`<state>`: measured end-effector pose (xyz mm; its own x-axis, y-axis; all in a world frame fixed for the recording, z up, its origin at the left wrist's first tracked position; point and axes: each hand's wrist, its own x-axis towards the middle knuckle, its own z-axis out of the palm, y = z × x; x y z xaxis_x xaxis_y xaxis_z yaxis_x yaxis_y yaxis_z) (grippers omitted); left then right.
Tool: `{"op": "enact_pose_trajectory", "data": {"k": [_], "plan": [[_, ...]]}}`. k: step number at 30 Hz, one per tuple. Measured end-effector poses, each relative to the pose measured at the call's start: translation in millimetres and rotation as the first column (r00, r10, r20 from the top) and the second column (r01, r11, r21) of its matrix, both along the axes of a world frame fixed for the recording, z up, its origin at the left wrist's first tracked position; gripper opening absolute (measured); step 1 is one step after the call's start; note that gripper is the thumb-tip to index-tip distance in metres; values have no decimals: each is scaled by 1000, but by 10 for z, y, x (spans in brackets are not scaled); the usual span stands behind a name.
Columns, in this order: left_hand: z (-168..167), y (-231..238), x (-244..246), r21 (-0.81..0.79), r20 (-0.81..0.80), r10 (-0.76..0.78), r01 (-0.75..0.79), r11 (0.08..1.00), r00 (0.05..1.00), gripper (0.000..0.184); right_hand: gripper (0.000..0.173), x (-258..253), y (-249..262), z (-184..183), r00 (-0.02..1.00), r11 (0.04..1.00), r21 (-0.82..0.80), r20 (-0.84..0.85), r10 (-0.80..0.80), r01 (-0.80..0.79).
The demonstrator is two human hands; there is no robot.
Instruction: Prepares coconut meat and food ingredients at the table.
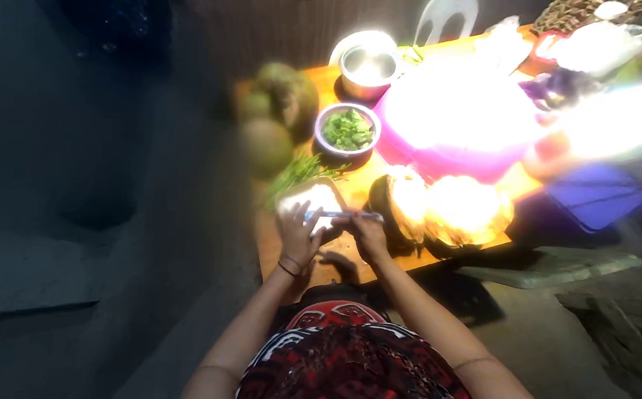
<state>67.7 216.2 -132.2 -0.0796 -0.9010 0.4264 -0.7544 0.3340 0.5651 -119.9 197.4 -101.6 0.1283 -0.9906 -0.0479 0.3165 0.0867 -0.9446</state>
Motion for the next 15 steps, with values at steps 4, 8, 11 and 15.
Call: {"op": "enact_pose_trajectory", "data": {"k": [4,8,11,15], "plan": [[92,-259,6,-116,67,-18,26,993,998,19,27,143,-111,130,999,999,-21,-7,-37,37],[199,-402,-30,-71,45,-91,94,993,995,24,24,288,-229,224,998,999,-1,52,-37,38],[244,-420,-113,-67,-31,-96,93,993,995,20,26,289,-300,222,998,998,8,-16,-67,68],[326,-371,-316,8,-109,-42,43,999,993,19,29,174,-258,182,964,996,82,-266,-22,45]]}}
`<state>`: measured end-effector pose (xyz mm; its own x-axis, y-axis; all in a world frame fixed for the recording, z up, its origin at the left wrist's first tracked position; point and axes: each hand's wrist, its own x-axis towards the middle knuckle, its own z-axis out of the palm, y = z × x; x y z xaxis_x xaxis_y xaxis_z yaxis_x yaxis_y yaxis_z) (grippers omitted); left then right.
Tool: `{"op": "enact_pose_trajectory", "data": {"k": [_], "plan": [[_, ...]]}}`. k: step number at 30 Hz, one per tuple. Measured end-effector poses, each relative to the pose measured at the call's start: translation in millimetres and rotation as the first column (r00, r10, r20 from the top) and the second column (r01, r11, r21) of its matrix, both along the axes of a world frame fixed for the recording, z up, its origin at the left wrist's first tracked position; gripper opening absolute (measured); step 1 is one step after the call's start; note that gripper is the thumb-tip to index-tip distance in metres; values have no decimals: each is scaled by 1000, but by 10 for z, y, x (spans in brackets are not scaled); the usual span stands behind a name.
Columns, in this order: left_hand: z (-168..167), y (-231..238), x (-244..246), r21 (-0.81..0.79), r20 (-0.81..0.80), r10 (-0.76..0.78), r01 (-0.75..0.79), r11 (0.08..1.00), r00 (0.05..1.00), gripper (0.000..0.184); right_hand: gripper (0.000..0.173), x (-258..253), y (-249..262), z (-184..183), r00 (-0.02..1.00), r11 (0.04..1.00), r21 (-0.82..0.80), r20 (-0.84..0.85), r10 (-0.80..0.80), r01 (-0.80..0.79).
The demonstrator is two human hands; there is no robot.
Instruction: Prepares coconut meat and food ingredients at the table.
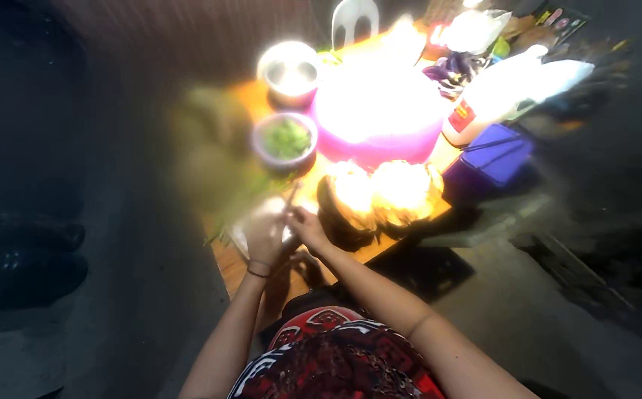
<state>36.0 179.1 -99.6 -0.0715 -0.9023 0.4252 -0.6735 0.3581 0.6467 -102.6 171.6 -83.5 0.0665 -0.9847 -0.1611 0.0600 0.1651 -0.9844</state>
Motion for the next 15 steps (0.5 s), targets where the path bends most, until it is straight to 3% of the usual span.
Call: {"op": "enact_pose_trajectory", "data": {"k": [4,7,11,14,15], "plan": [[29,-33,-225,33,0,-61,61,998,998,17,24,-196,28,-50,994,994,-58,-54,-91,87],[163,-130,-282,98,43,-140,135,986,989,28,24,-332,-28,6,988,983,-113,-38,-152,147],[232,-319,-70,246,131,-8,-24,969,991,41,28,-592,34,268,980,974,-114,-20,-200,196],[88,-406,114,365,185,136,-197,910,973,30,30,-1068,88,412,956,951,-100,-6,-294,292],[63,-408,106,405,181,161,-222,887,970,35,31,-1269,113,390,938,934,-98,-14,-346,344]]}}
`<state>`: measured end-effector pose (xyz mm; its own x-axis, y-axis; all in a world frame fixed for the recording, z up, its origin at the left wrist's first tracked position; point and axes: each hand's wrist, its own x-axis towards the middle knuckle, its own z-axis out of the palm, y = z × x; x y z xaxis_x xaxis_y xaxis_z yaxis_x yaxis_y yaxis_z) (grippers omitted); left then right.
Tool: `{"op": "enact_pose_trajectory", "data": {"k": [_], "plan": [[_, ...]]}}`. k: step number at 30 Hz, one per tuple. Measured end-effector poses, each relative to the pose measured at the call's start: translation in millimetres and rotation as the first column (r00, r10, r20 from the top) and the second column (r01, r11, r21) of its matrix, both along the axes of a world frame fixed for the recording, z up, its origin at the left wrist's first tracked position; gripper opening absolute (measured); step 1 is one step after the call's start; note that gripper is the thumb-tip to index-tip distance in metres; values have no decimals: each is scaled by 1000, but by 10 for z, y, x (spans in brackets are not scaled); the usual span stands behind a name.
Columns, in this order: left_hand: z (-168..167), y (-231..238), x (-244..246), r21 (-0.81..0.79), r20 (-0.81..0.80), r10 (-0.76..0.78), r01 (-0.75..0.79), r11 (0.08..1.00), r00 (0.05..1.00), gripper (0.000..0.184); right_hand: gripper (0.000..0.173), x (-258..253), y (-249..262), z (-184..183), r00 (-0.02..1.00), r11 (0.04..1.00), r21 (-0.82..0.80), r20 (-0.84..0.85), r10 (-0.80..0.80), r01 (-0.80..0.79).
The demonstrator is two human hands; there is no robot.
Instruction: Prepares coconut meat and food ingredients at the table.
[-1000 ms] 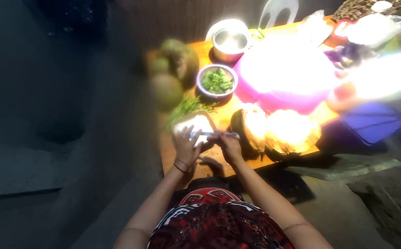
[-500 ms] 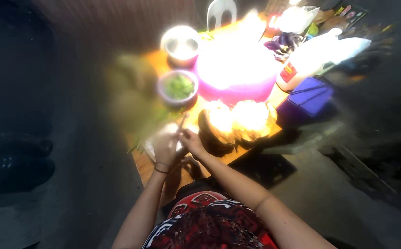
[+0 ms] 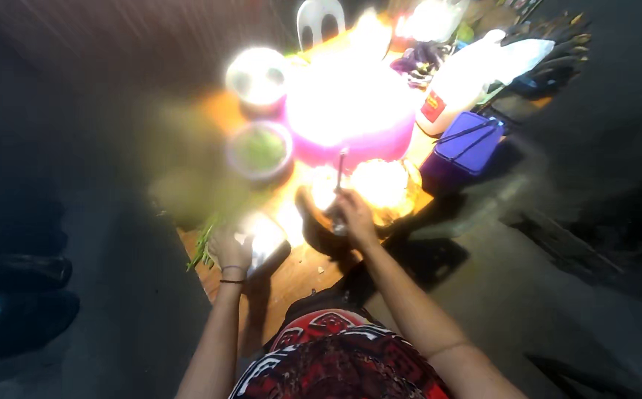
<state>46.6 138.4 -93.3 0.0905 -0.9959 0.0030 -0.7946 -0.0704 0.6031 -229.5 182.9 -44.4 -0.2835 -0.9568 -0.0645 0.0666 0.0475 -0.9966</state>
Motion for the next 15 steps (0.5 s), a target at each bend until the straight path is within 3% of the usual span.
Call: {"op": "enact_pose_trajectory", "data": {"k": [3,7,12,15], "plan": [[-47,50,-309,98,-223,-10,32,995,975,71,32,-522,74,-166,986,979,114,-1,-170,169],[-83,25,-1069,245,-499,-74,222,944,864,86,31,-748,141,-381,951,933,302,172,-257,197],[-197,-342,-1489,330,-605,5,245,912,796,99,32,-701,87,-466,949,950,304,268,-164,78],[-271,-291,-1391,324,-583,-47,285,902,811,98,34,-739,86,-437,991,935,351,134,1,-48]]}}
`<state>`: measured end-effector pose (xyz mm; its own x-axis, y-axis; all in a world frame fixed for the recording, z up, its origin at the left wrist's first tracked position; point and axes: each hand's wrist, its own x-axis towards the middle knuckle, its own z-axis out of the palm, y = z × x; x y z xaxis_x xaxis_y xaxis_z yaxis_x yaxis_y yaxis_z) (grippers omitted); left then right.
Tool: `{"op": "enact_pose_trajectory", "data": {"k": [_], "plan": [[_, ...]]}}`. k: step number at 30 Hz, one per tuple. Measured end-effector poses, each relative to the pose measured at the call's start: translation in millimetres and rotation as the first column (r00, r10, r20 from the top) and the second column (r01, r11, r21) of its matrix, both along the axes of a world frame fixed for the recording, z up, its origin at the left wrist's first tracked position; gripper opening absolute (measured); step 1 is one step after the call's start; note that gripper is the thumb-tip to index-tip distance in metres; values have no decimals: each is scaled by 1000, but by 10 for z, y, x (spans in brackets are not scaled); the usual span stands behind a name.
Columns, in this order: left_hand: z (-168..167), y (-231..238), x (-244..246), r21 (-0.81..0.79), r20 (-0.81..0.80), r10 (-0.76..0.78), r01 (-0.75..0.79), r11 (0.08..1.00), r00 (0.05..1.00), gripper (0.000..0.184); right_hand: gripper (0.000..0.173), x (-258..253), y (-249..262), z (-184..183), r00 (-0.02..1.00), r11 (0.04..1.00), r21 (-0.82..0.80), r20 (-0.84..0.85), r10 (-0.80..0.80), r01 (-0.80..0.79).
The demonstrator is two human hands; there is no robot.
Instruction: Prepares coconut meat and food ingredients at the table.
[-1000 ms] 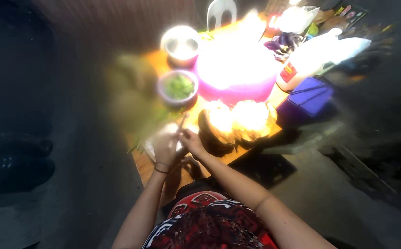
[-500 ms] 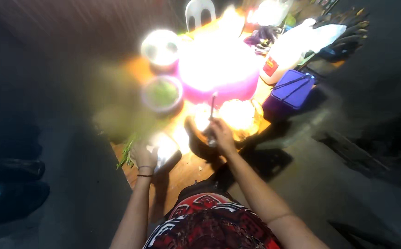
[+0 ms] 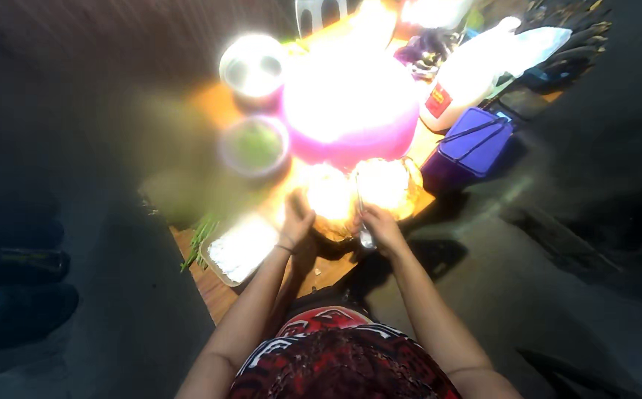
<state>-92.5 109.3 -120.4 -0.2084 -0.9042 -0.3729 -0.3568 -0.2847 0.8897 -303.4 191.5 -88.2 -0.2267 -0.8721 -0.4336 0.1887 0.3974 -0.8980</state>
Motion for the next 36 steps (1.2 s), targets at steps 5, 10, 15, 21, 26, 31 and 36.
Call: {"op": "enact_pose_trajectory", "data": {"k": [5,10,15,21,26,31,36], "plan": [[-147,372,129,-139,109,-62,77,987,992,99,35,-112,94,92,662,889,237,-599,451,-391],[-157,325,133,-121,84,-55,65,990,995,99,33,92,-6,208,190,717,544,-723,664,-437],[-185,329,131,-163,96,-62,77,984,993,103,39,345,-322,161,83,725,575,-759,646,-379],[-232,359,167,-163,86,-69,83,983,994,98,28,331,-395,195,131,594,625,-625,769,-506],[-199,319,213,-152,92,-104,117,982,990,99,31,356,-481,150,331,725,518,-658,677,-453],[-208,300,232,-125,76,-107,116,985,991,100,28,510,-490,108,225,609,581,-598,769,-539],[-235,344,213,-150,130,-95,114,982,987,99,31,420,-538,265,217,682,565,-674,706,-464]]}}
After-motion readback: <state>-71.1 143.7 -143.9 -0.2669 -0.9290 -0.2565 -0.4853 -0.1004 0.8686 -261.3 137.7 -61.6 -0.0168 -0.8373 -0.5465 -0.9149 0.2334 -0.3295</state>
